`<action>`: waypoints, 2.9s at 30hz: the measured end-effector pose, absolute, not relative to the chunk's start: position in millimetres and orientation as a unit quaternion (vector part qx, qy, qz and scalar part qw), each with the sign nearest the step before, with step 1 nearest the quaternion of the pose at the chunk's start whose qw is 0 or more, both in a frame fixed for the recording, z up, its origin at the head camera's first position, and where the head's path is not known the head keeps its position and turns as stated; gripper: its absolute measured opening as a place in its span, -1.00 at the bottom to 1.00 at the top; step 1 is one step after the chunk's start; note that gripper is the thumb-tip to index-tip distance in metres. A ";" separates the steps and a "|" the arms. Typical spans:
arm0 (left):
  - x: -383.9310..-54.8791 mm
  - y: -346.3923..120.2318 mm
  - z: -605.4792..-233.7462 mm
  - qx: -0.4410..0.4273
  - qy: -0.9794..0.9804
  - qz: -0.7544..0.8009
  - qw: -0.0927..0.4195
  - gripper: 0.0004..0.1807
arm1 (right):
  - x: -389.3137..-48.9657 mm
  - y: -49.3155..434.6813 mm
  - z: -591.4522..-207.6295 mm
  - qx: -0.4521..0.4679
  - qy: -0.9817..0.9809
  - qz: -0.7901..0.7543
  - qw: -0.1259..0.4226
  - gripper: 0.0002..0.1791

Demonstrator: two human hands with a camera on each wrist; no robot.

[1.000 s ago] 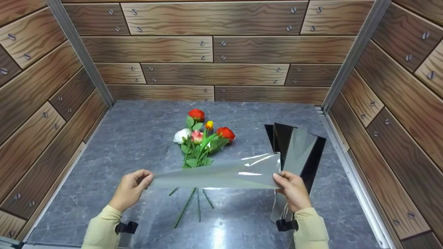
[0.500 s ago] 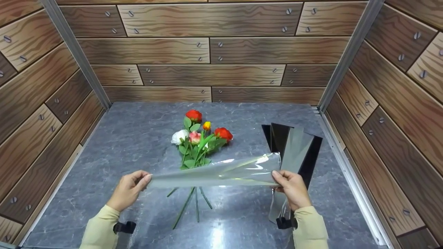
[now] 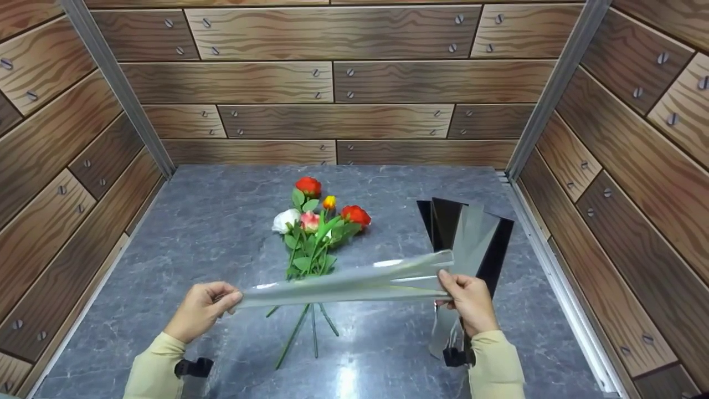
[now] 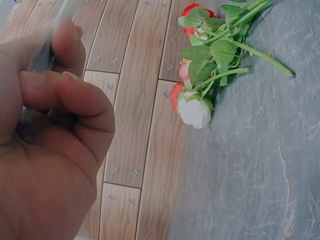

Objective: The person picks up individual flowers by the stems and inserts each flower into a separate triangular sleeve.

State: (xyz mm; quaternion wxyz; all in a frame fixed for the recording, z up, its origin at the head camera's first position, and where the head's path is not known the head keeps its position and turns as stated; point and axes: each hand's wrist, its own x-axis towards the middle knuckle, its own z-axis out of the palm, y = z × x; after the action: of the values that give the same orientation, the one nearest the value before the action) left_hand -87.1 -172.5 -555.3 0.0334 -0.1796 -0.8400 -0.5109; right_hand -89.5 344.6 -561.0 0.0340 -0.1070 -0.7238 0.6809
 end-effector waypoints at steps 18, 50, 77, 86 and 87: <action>-92.8 -144.1 -559.9 -0.146 -0.944 -0.286 0.080 -0.45 | -96.2 306.0 -566.5 -0.105 -0.745 0.649 0.112 -0.57; -99.7 -133.2 -554.1 -0.269 -0.864 -0.396 0.157 -0.70 | -111.8 264.9 -559.6 -0.068 -0.720 0.683 0.096 -0.55; -118.6 -152.3 -548.6 -0.116 -0.863 -0.372 0.321 -0.88 | -154.7 179.2 -574.3 0.034 -0.790 0.605 -0.096 -0.76; -123.9 -146.2 -554.3 -0.085 -0.870 -0.372 0.314 -0.88 | -178.9 106.4 -590.0 0.036 -0.872 0.486 -0.036 -0.77; -123.9 -145.8 -554.5 -0.083 -0.870 -0.374 0.311 -0.88 | -180.7 102.4 -591.8 0.032 -0.884 0.466 -0.026 -0.77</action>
State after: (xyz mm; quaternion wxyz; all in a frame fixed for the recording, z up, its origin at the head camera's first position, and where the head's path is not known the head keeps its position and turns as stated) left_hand -123.9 -145.8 -554.5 0.3105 -0.0833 -0.8699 -0.3740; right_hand -180.7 102.4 -591.8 -0.0256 0.0323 -0.8840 0.4656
